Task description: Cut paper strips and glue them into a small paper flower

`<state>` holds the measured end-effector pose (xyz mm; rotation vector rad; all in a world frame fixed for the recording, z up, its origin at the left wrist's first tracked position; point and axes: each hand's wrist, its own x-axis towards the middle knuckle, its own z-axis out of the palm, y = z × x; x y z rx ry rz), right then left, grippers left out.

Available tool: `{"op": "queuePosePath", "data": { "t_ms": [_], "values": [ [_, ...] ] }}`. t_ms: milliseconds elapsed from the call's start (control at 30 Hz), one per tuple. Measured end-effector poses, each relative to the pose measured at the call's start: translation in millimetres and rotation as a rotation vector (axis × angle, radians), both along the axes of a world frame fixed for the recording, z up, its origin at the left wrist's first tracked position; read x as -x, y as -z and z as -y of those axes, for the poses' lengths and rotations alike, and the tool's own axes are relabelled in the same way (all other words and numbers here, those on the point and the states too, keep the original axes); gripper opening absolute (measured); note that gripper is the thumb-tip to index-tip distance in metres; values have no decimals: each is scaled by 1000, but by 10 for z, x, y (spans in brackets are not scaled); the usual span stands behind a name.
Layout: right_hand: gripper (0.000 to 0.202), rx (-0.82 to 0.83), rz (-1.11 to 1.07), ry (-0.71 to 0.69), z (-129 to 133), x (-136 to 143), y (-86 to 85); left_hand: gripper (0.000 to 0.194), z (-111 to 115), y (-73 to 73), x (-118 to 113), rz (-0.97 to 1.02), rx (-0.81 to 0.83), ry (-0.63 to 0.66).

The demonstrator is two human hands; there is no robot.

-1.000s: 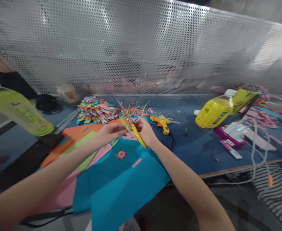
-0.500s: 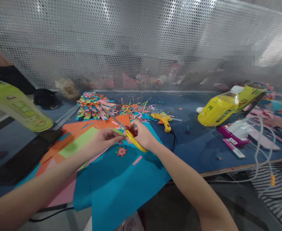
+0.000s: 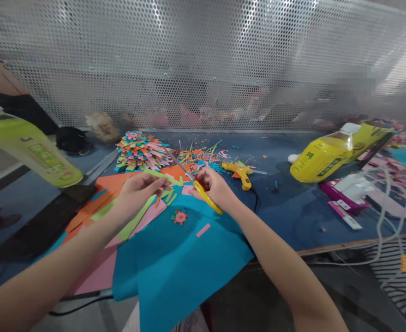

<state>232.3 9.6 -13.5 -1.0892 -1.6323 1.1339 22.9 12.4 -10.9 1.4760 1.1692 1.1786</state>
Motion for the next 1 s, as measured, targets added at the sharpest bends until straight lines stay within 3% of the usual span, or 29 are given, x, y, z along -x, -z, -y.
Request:
{"op": "queuePosePath", "data": {
  "t_ms": [367,700,1000],
  "values": [
    [30,-72,294,-62,18,-78,-22,21,-51,-79,76,52,-63,-168],
    [32,-104,365,-51,35,-51,-68,28,-102,-28,104,209,41,-62],
    [33,-57,398,-13,18,-93,-10,27,-87,-60,88,228,19,-96]
  ]
}}
